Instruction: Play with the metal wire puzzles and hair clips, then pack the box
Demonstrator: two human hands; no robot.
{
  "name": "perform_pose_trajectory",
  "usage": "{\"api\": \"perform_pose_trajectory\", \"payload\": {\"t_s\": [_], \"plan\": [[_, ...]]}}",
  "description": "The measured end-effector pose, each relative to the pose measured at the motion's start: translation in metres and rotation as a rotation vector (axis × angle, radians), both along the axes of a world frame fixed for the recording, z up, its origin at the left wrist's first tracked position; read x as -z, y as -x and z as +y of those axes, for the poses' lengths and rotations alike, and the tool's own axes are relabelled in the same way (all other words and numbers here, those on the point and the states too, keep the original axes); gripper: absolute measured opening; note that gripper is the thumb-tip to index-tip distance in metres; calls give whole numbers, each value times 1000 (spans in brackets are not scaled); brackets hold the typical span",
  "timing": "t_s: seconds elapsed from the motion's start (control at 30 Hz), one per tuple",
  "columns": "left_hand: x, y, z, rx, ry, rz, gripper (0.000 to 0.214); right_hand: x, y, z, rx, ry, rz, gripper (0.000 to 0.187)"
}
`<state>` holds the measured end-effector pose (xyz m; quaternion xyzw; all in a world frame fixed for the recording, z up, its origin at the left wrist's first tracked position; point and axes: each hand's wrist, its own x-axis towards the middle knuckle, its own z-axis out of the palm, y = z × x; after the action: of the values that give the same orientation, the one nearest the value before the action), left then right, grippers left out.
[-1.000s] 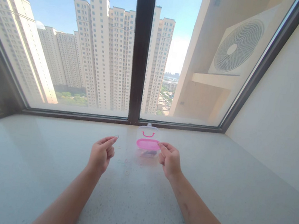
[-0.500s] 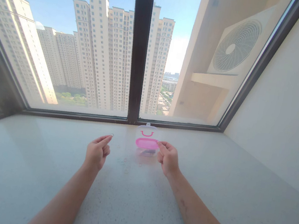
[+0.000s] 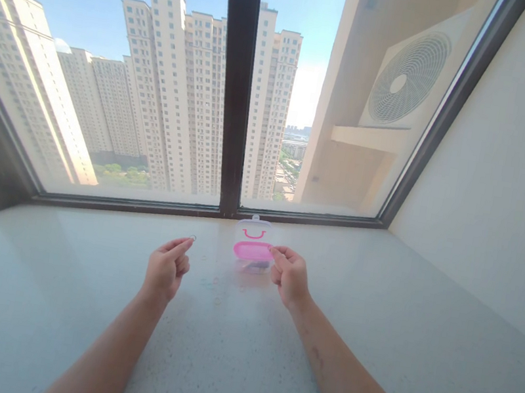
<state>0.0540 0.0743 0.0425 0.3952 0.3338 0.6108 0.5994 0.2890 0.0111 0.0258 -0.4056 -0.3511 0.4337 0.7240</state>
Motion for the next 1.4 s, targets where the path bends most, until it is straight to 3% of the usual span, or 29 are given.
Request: {"api": "perform_pose_trajectory", "payload": {"t_s": [0.43,0.63,1.13,1.4], "plan": [[3,-2,-1,29,2,17,24,1,3,-1,-78,19,22,25],[4,-6,-3,120,1,30,24,2,2,-1,-103,15,42,25],[10,-18,-9,218,41,196,27,0,4,-1,-161,40,59,21],[15,-24,-11,195,-67,339,27,1,8,-1,-191,51,62,17]]}}
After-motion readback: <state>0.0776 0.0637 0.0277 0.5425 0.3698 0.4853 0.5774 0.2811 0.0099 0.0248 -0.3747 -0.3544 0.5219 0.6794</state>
